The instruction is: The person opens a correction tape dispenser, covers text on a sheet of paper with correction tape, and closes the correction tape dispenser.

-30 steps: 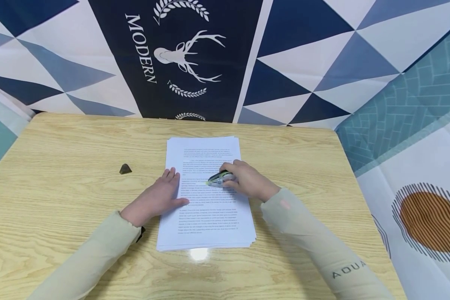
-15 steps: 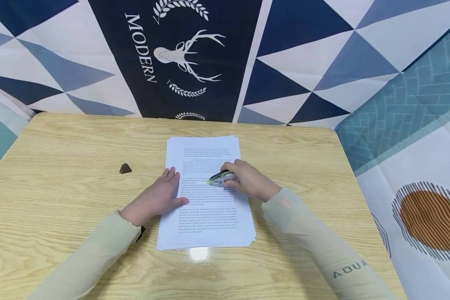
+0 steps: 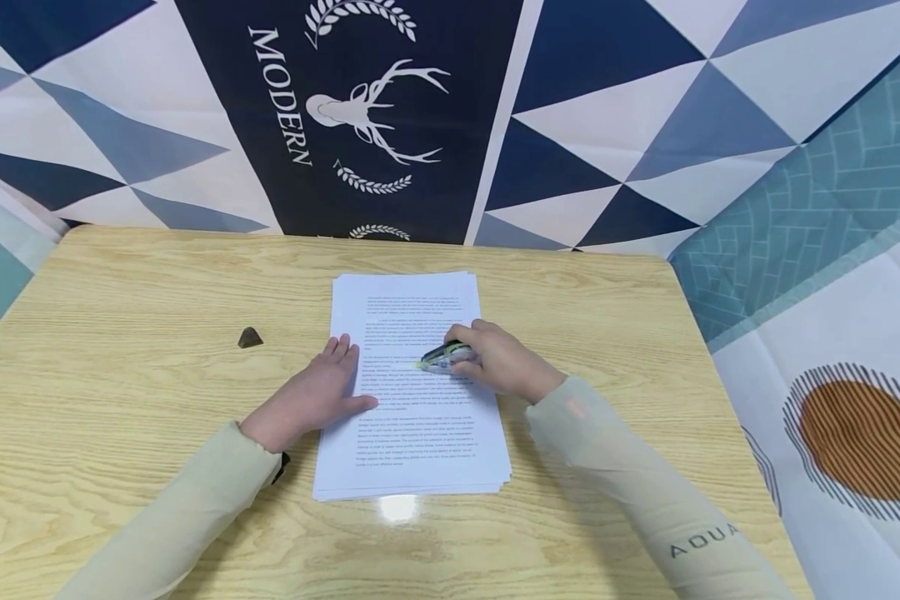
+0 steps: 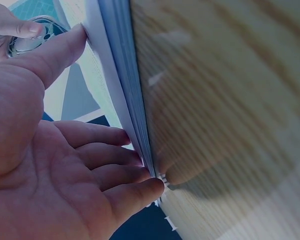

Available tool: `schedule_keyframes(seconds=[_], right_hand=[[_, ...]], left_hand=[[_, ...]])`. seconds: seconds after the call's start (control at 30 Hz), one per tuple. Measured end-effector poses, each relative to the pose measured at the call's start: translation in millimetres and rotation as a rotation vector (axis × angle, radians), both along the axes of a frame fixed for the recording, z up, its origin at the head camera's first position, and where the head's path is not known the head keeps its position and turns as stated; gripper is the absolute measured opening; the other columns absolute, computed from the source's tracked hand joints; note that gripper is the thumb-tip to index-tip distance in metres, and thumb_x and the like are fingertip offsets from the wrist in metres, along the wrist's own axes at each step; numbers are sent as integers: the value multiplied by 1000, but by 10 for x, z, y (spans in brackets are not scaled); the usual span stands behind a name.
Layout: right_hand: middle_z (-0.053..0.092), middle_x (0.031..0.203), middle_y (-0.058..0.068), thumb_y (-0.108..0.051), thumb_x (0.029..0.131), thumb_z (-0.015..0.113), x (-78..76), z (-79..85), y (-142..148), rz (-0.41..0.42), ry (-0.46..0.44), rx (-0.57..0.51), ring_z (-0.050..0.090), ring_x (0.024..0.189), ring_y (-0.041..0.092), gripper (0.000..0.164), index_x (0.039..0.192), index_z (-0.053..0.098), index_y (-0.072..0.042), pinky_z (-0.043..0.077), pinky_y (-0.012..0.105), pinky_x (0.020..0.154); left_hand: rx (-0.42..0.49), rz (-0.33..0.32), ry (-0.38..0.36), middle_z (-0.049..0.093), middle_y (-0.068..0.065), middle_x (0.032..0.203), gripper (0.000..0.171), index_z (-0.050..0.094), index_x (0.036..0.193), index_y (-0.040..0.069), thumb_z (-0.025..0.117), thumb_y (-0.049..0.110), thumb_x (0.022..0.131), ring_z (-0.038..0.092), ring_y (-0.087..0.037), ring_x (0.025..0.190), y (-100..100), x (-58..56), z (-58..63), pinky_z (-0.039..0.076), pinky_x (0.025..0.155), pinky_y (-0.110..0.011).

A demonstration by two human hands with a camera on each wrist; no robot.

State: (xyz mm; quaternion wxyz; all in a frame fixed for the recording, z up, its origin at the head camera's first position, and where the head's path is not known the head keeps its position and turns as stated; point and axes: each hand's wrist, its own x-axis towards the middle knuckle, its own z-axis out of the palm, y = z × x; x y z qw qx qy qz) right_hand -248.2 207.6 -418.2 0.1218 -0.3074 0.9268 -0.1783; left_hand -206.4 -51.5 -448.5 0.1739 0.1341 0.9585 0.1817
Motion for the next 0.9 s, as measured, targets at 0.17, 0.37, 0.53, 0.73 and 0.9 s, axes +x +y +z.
schedule_keyframes(seconds=[0.17,0.37,0.53,0.73,0.9], right_hand=[[60,100,5,-21,88,65,4,4,2,-7,-11,1,51,84,16,28,114,56,-16,43,33,76],[59,99,5,-22,88,65,5,7,11,-17,-15,4,51,84,16,27,113,57,-16,44,33,76],[59,99,5,-21,88,66,10,3,31,-19,-10,4,52,84,16,26,112,57,-16,45,34,76],[59,100,5,-22,88,66,20,5,38,-30,-12,9,52,84,16,27,113,57,-16,45,33,77],[60,102,6,-23,88,65,35,-4,40,-43,-17,3,53,85,16,29,115,57,-15,45,33,77]], left_hand=[[1,-3,-3,13,-28,152,87,24,143,-11,62,44,87,10,-40,143,-4,2,3,17,117,-46],[-2,-8,1,13,-28,152,87,25,142,-12,62,44,87,11,-40,143,-7,0,0,18,117,-46],[4,-3,-3,13,-28,152,87,24,142,-12,62,44,87,10,-40,143,-2,6,14,18,117,-46],[5,-8,5,14,-29,152,86,25,142,-12,63,43,87,12,-41,142,-3,13,12,19,117,-47],[7,-9,6,14,-29,152,86,26,141,-12,63,43,87,12,-41,142,-5,6,12,19,117,-47]])
